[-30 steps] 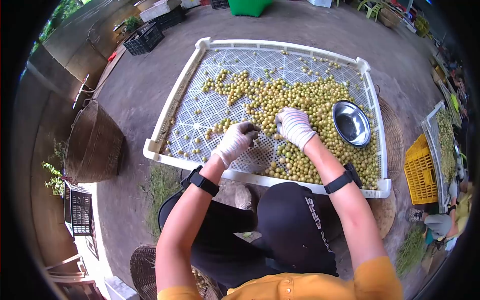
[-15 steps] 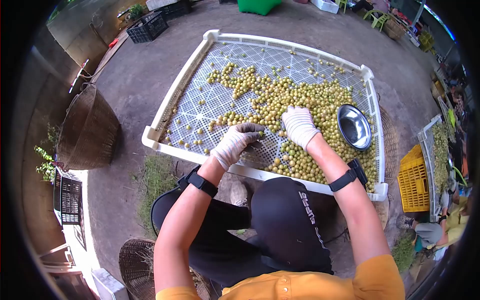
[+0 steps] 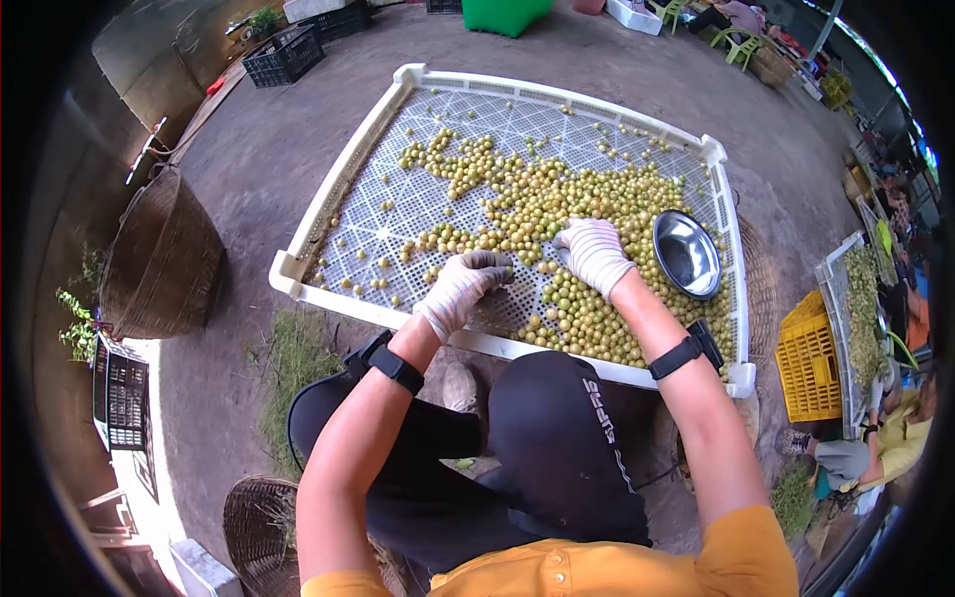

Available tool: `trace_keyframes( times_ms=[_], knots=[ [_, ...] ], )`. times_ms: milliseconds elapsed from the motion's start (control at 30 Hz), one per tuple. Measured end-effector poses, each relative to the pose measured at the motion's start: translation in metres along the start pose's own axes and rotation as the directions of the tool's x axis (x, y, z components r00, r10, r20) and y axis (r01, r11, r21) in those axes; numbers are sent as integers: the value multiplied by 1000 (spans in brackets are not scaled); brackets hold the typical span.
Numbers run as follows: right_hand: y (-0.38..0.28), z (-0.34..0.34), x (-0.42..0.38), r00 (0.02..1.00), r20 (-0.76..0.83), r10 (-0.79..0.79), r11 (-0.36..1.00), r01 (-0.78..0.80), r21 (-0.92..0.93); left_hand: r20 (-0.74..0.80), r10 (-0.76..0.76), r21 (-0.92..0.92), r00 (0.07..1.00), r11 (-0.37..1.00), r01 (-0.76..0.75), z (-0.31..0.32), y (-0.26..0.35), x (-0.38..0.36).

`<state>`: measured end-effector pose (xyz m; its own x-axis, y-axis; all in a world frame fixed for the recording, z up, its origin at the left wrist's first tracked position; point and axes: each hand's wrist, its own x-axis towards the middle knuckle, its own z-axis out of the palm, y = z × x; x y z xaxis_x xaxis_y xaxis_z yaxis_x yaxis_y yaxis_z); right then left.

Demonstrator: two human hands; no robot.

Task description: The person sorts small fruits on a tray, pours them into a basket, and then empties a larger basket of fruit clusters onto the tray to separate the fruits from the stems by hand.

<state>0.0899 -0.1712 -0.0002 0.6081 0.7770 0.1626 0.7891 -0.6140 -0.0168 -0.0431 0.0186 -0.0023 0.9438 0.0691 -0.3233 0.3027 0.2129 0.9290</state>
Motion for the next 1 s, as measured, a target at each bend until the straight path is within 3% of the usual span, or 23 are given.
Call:
trace_keyframes(
  times_ms=[167,267,400,500,667,767,867,1000],
  knots=[
    [-10,-3,5,996,65,65,997,-62,-47,-17,-70,-76,997,995,69,9,2,1],
    [-18,-3,7,990,70,121,988,-113,-106,-56,-33,-78,998,997,28,11,-5,5],
    [-20,1,6,996,53,71,990,-64,-126,-67,-37,-33,997,999,34,13,-3,3],
    [-23,-2,9,995,97,-20,965,45,-259,-80,-33,-42,996,999,30,13,-10,8],
    [-21,-5,14,989,149,-19,977,50,-205,-77,-67,-101,995,993,59,15,-9,7],
    [-21,1,13,998,38,-59,989,63,-136,-70,-71,-75,995,995,66,14,-9,9],
    [-18,8,16,993,91,-74,991,83,-101,-57,-63,-52,996,997,60,12,-10,10],
    [-22,-5,20,992,120,-27,999,29,-18,-42,-76,-156,996,985,69,15,-11,11]
  ],
)
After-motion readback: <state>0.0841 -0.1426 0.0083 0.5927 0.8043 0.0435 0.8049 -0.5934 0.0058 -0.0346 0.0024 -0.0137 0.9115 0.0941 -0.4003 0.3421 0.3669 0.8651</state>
